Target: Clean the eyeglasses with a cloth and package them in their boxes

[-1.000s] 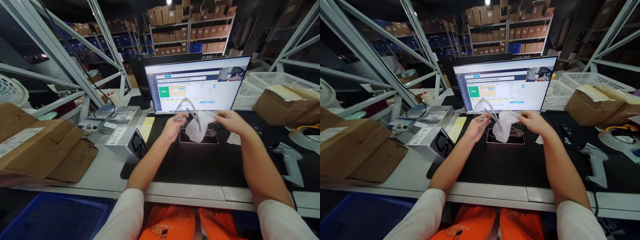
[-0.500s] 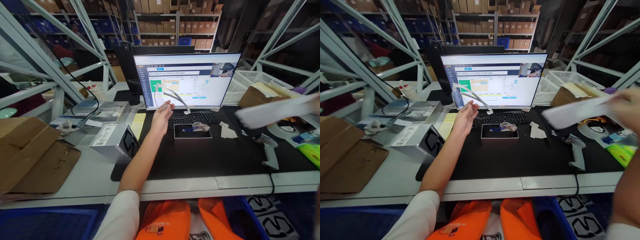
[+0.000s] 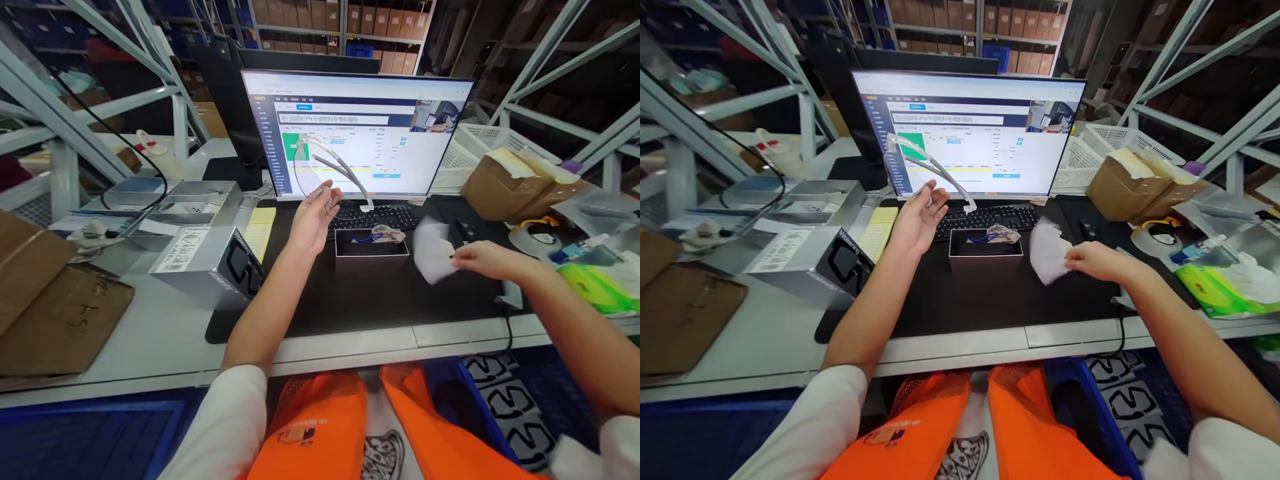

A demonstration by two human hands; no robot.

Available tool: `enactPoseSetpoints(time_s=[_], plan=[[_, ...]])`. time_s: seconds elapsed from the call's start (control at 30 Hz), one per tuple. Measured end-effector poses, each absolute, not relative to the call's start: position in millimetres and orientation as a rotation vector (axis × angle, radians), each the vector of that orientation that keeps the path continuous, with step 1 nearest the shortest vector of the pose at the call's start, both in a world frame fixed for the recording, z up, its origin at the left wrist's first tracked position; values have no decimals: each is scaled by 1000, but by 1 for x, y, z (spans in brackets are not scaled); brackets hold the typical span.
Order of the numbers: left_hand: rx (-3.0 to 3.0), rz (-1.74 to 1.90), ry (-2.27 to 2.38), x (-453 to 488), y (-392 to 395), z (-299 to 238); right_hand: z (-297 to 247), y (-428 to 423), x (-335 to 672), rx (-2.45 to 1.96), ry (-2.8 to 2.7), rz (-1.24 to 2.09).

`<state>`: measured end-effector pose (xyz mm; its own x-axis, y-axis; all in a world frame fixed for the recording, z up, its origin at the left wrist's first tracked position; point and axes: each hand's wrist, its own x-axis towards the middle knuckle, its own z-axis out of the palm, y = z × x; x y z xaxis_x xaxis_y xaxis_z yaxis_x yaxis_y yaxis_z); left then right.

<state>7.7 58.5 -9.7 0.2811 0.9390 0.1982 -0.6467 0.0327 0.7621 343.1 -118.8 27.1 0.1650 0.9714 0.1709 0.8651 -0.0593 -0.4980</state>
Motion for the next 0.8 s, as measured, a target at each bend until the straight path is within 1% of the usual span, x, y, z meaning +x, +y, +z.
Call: enactPoseSetpoints(time_s=[0.07,0.17,0.33,0.43,0.5,0.57,0.63,0.8], plan=[[904,1264,407,9,52,-8,29,-117,347,-2070,-1794,286],[948,1225,367,13,34,-3,47,-111,336,-2150,-1840,249],[1064,1183,282,23,-5,6,65,-86,270,-1934,-1922,480],[1094,1290,297,25,-14,8,64,-72,240,-1736,-2045,664],[1097,1382,315,23,-12,8,63,-67,231,-1627,-2055,694],[1091,1427,317,18,-6,10,61,-64,227,-1551,-2045,674],[1092,1394,310,11,2,12,58,-63,224,-1495,-2018,637],[1103,1105,283,-2,13,13,46,-56,206,-1497,-1882,378]])
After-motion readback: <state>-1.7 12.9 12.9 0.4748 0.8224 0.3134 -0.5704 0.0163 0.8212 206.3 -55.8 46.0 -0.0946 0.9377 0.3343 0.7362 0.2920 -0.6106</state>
